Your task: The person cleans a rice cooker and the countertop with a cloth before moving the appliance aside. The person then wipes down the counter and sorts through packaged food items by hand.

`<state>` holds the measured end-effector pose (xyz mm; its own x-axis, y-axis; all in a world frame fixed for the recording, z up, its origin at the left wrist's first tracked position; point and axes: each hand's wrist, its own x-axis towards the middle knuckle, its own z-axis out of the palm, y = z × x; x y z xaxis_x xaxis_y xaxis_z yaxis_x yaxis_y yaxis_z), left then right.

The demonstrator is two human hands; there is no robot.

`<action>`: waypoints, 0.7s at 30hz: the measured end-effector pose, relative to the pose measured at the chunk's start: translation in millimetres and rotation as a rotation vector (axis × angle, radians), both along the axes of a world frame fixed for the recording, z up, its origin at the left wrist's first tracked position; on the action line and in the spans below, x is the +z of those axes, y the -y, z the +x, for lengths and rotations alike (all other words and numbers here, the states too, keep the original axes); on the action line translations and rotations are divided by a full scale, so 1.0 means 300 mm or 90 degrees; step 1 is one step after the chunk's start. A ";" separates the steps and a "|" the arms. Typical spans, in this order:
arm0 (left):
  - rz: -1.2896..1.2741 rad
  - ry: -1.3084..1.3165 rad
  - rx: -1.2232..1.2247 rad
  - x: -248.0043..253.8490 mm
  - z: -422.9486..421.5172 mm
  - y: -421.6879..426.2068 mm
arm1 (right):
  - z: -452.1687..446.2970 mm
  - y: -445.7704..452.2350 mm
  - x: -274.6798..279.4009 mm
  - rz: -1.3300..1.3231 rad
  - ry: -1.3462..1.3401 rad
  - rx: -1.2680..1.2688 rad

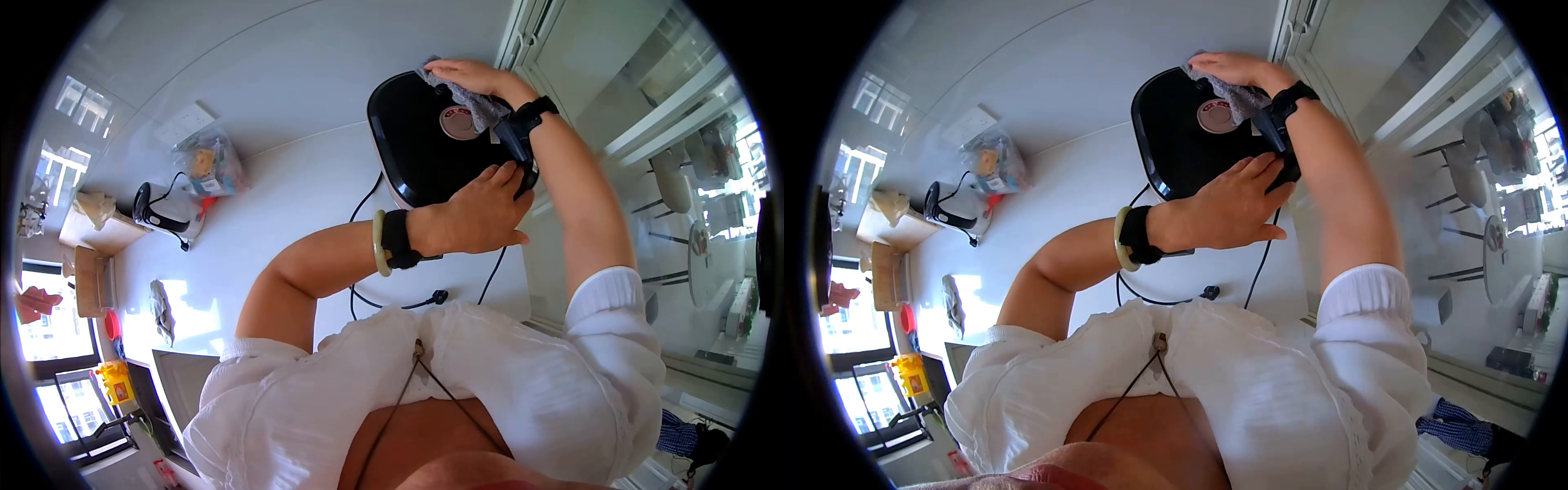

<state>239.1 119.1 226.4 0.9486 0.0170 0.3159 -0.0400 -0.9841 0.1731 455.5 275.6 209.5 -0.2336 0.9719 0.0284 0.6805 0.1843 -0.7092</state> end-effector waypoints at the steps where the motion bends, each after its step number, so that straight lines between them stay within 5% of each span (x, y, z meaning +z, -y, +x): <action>1: -0.005 -0.009 0.007 0.003 -0.002 -0.004 | 0.005 -0.015 -0.014 0.029 0.047 -0.004; 7: -0.014 0.012 0.032 0.028 -0.084 -0.048 | 0.014 0.044 0.008 0.043 0.287 -0.154; 21: -0.096 0.166 0.095 -0.035 -0.210 -0.014 | -0.253 0.660 -0.008 -0.009 0.434 -0.492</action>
